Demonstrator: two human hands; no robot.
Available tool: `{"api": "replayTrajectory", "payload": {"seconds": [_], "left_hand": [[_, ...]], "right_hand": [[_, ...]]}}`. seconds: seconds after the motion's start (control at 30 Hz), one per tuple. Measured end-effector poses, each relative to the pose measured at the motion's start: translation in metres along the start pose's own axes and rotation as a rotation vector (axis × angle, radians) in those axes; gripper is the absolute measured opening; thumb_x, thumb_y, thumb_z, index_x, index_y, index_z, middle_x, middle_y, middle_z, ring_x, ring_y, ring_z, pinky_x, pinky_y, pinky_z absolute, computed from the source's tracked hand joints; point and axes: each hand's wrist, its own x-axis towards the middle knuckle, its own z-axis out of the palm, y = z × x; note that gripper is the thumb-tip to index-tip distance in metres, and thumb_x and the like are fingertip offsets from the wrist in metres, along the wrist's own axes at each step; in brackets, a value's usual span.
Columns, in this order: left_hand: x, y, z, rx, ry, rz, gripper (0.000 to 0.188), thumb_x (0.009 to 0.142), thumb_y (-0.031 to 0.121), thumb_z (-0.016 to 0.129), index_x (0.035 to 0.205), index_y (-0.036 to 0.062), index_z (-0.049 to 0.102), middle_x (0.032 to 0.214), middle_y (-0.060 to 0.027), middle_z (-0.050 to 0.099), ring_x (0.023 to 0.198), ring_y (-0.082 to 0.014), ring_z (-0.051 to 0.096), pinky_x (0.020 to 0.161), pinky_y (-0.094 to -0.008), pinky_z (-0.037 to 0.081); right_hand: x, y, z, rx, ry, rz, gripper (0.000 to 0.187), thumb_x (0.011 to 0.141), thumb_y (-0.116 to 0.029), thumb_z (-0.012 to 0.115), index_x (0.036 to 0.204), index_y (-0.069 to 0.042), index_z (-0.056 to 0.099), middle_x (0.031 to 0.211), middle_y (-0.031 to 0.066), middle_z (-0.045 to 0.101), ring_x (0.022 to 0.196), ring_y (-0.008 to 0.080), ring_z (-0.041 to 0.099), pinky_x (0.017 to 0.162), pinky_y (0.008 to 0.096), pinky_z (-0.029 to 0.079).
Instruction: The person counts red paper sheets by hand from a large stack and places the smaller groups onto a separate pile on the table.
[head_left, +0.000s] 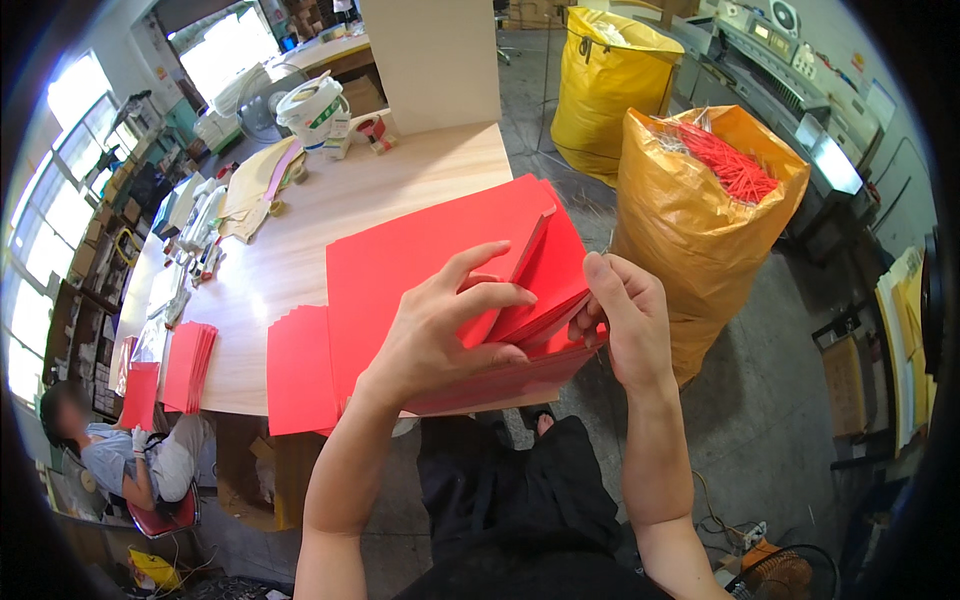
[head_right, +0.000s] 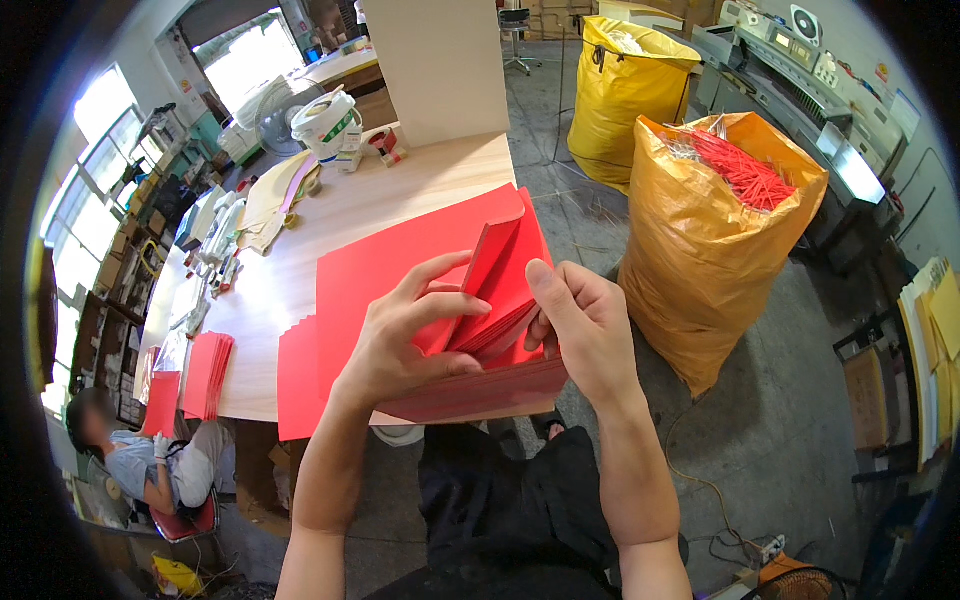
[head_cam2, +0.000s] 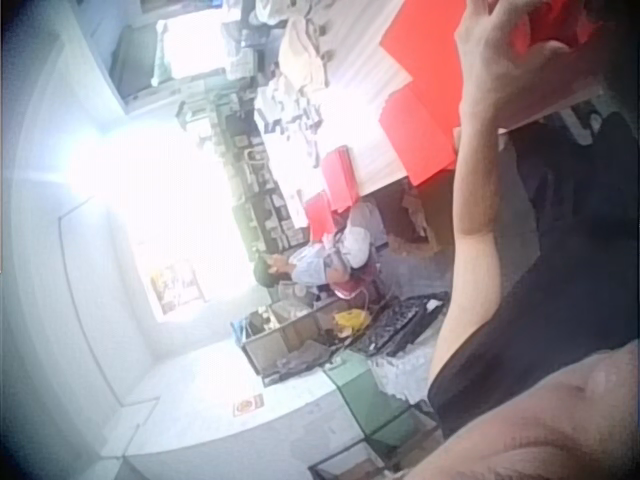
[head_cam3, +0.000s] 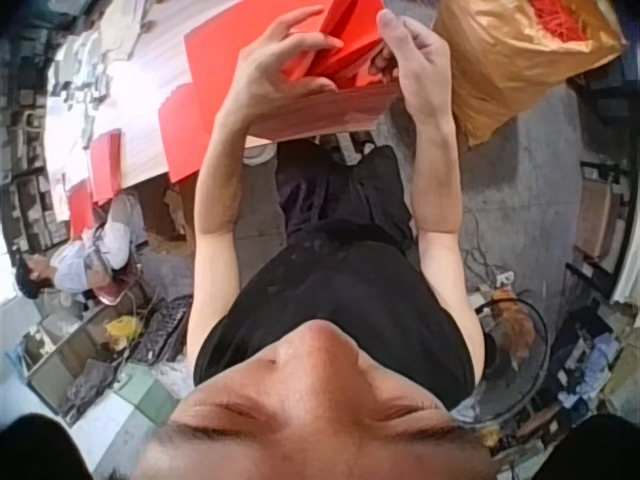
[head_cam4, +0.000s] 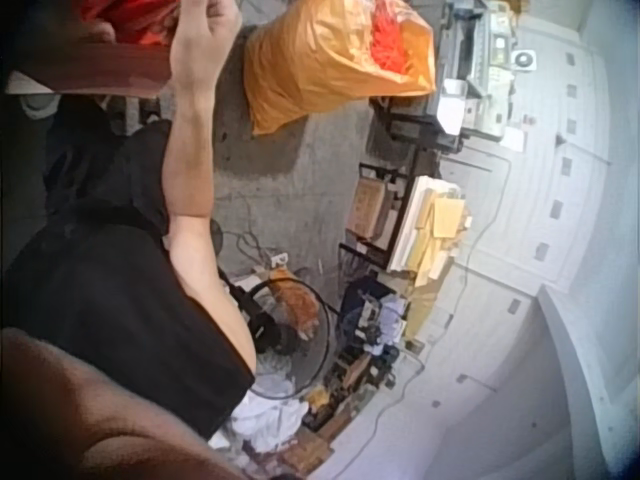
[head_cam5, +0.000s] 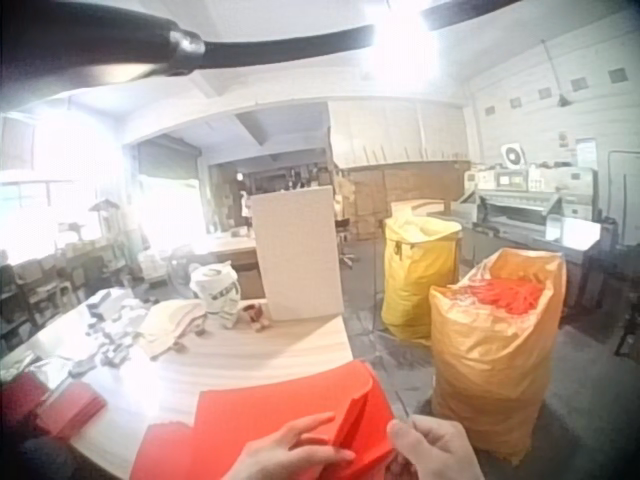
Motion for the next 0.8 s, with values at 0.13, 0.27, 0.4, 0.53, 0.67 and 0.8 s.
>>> {"api": "replayTrajectory", "payload": {"seconds": [0.13,0.27,0.4,0.53,0.67,0.8], "left_hand": [[-0.001,-0.003,0.001,-0.058,-0.007,0.002,0.057,0.076,0.026,0.099,0.129,0.0224,0.078,0.156,-0.0160,0.060,0.125,-0.0362,0.074,0.102,-0.0467,0.061],[0.001,0.005,0.000,-0.012,0.008,0.017,0.049,0.088,0.011,0.086,0.135,0.0182,0.078,0.156,-0.0181,0.062,0.129,-0.0399,0.071,0.105,-0.0465,0.060],[-0.001,0.000,0.010,0.025,0.116,0.054,0.041,0.098,0.012,0.071,0.138,0.0226,0.075,0.157,-0.0170,0.060,0.119,-0.0348,0.075,0.098,-0.0458,0.061],[-0.002,-0.007,0.002,0.080,0.000,0.120,0.043,0.093,0.023,0.083,0.135,0.0224,0.075,0.155,-0.0150,0.061,0.119,-0.0335,0.075,0.098,-0.0459,0.062],[0.000,0.004,0.003,0.073,0.025,0.098,0.055,0.078,0.028,0.097,0.129,0.0189,0.077,0.149,-0.0158,0.064,0.120,-0.0367,0.074,0.099,-0.0471,0.062],[-0.002,-0.001,0.004,0.028,0.025,0.071,0.062,0.070,0.024,0.101,0.127,0.0171,0.078,0.144,-0.0173,0.066,0.121,-0.0386,0.074,0.103,-0.0487,0.062]], "right_hand": [[-0.004,-0.003,0.002,0.051,0.018,-0.052,0.051,0.115,-0.045,0.062,0.080,-0.008,0.062,0.068,0.0000,0.064,0.062,0.0074,0.065,0.052,0.0222,0.043],[-0.004,0.001,0.009,-0.117,0.078,-0.149,0.046,0.114,-0.039,0.065,0.080,-0.008,0.060,0.067,-0.0011,0.062,0.059,0.0071,0.060,0.052,0.0238,0.040],[0.002,0.007,0.012,-0.484,0.107,-0.305,0.039,0.112,-0.027,0.067,0.079,-0.008,0.059,0.067,-0.0029,0.059,0.056,0.0055,0.050,0.051,0.0249,0.037],[0.001,-0.008,0.009,0.106,0.035,0.100,0.035,0.111,-0.025,0.065,0.080,-0.009,0.062,0.067,-0.0009,0.061,0.057,0.0067,0.058,0.049,0.0231,0.040],[0.001,-0.004,0.008,0.155,0.021,0.089,0.034,0.111,-0.026,0.066,0.081,-0.009,0.063,0.068,-0.0002,0.062,0.058,0.0079,0.062,0.049,0.0223,0.041],[0.001,-0.005,0.005,0.044,0.012,0.085,0.040,0.114,-0.031,0.062,0.081,-0.008,0.063,0.068,0.0008,0.062,0.058,0.0094,0.063,0.049,0.0230,0.042]]}}
